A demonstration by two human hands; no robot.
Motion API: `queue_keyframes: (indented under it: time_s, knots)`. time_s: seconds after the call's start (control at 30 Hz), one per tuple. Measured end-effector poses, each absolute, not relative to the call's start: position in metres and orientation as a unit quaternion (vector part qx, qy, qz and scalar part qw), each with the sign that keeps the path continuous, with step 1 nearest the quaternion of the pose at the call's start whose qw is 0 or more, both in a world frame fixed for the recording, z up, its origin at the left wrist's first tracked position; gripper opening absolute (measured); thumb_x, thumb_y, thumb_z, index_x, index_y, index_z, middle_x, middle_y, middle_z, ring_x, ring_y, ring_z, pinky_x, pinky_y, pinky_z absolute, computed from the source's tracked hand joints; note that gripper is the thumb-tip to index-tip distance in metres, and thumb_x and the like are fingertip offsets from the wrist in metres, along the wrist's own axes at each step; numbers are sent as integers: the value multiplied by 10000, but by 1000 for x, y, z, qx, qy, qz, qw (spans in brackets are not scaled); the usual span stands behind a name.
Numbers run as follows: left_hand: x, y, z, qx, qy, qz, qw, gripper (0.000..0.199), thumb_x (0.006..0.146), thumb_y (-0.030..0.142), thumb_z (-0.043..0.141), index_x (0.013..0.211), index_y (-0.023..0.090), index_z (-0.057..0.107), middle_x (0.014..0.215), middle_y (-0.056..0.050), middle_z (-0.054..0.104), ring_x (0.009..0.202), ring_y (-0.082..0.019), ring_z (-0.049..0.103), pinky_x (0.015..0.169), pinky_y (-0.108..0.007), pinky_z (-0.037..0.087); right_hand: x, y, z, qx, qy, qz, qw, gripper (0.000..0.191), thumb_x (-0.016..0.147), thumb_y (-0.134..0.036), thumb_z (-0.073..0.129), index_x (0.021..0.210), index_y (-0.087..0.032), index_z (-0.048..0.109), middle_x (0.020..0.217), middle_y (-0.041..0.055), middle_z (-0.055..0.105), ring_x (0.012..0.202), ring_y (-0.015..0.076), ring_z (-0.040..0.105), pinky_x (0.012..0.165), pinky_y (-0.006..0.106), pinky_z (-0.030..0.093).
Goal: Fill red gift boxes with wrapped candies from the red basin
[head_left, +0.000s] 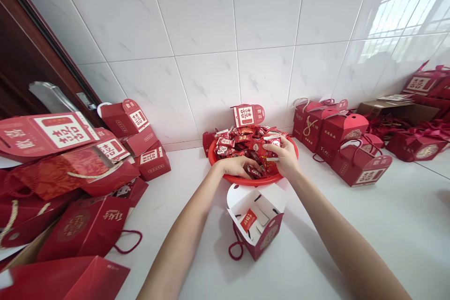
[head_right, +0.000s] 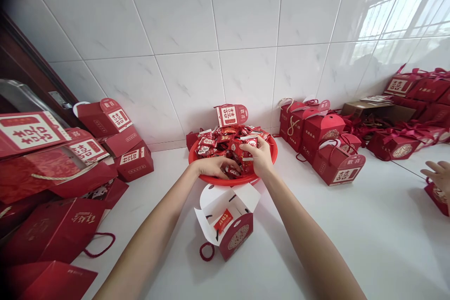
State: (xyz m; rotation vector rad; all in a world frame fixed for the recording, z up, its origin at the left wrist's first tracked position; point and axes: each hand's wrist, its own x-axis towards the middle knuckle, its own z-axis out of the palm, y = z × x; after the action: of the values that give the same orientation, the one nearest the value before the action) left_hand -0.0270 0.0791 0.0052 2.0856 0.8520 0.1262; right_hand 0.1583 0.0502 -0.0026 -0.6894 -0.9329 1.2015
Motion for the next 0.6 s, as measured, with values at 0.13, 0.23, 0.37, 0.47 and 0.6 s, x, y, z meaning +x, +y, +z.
queue_keyframes:
  time_s: [0.13, 0.23, 0.37, 0.47, 0.6]
  knots:
    - [-25, 77, 8, 823, 367, 43, 432, 436, 706, 180, 701, 1138, 212, 751, 1194, -28, 744, 1115, -238, 670, 917, -275, 517, 159, 50, -3, -301, -410, 537, 673, 274, 520, -211, 825, 754, -237, 686, 706, -37, 702, 656, 172, 635, 669, 315, 509]
    - [-25, 74, 13, 811, 384, 24, 441, 392, 761, 262, 700, 1145, 204, 755, 1199, -40, 744, 1126, -251, 665, 922, -286, 513, 159, 50, -3, -298, -413, 540, 670, 280, 532, -215, 826, 773, -239, 684, 731, -33, 712, 672, 181, 645, 667, 321, 513]
    - [-26, 73, 15, 812, 364, 18, 456, 353, 772, 276, 727, 1116, 211, 772, 1216, -30, 744, 1198, -241, 639, 1046, -286, 445, 159, 52, -4, -300, -415, 538, 669, 289, 536, -225, 825, 789, -242, 686, 735, -32, 712, 679, 195, 652, 669, 337, 521]
    - [-28, 73, 13, 799, 353, 60, 483, 364, 724, 254, 768, 1082, 187, 779, 1139, -53, 766, 1113, -243, 675, 979, -296, 497, 158, 52, -4, -301, -411, 532, 677, 295, 525, -230, 825, 786, -242, 687, 748, -25, 721, 722, 211, 669, 713, 356, 536]
    - [-30, 72, 8, 764, 370, 222, 480, 458, 653, 296, 837, 1087, 166, 767, 1125, -81, 760, 1076, -261, 678, 959, -340, 520, 158, 50, -2, -297, -394, 532, 688, 294, 509, -224, 824, 768, -241, 687, 769, -20, 730, 770, 222, 681, 747, 368, 555]
